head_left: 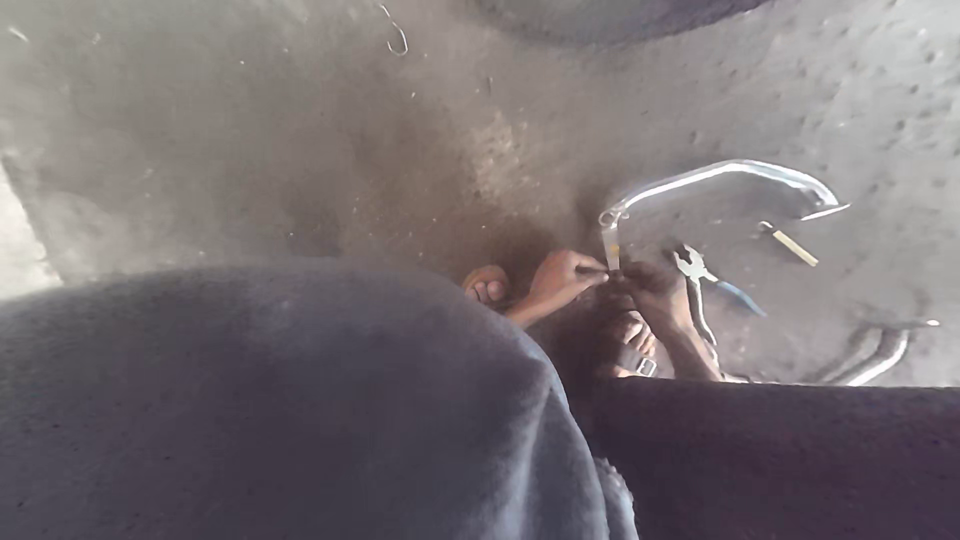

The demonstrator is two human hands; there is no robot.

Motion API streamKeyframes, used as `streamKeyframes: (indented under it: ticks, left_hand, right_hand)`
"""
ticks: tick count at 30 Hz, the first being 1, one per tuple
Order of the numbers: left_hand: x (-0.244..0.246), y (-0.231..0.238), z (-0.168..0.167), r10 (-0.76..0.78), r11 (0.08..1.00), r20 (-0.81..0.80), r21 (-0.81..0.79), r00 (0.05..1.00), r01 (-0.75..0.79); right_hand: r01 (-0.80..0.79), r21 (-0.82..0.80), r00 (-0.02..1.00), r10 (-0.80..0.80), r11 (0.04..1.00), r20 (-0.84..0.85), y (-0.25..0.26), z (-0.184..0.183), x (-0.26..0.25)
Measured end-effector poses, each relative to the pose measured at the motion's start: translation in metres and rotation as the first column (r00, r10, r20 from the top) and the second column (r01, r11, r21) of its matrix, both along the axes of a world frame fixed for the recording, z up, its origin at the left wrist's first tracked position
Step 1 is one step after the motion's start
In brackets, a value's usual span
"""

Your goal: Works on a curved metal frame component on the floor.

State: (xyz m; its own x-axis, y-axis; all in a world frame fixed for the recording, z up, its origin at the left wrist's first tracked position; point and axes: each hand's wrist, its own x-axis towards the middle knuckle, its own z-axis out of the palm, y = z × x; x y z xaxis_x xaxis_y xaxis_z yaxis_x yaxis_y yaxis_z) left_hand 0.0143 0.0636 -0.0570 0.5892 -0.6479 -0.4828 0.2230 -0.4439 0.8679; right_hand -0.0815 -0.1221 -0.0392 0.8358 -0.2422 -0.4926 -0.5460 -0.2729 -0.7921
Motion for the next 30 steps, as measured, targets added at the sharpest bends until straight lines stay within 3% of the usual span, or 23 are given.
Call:
streamKeyframes:
  ticks: [4, 7, 12, 17, 25, 30]
  left_hand:
    - [0.004, -0.002, 0.004, 0.012, 0.999, -0.04, -0.042, 0.999, -0.014]
    - [0.002, -0.002, 0.007, 0.007, 1.0, -0.064, -0.029, 0.998, -0.008]
    - [0.005, -0.002, 0.009, -0.002, 1.0, -0.043, 0.003, 0.999, 0.002]
    - [0.003, -0.003, 0.005, 0.008, 1.0, -0.019, 0.005, 1.0, -0.008]
    - [0.004, -0.003, 0.006, 0.012, 0.999, -0.012, 0.045, 1.0, -0.011]
    - [0.002, -0.004, 0.008, 0.007, 0.998, -0.011, 0.07, 1.0, -0.007]
  right_hand:
    - [0.258, 0.246, 0.964, -0.233, 0.934, -0.125, 0.006, 0.003, 0.004]
    - [0.336, 0.342, 0.94, -0.289, 0.878, -0.182, 0.006, 0.001, -0.001]
    - [0.472, 0.331, 0.873, -0.382, 0.817, -0.303, 0.012, 0.005, 0.005]
    - [0.487, 0.352, 0.869, -0.407, 0.799, -0.28, 0.012, 0.01, 0.005]
    - [0.342, 0.289, 0.94, -0.321, 0.894, -0.12, 0.01, 0.023, 0.006]
    - [0.451, 0.328, 0.892, -0.413, 0.83, -0.181, 0.016, 0.022, 0.006]
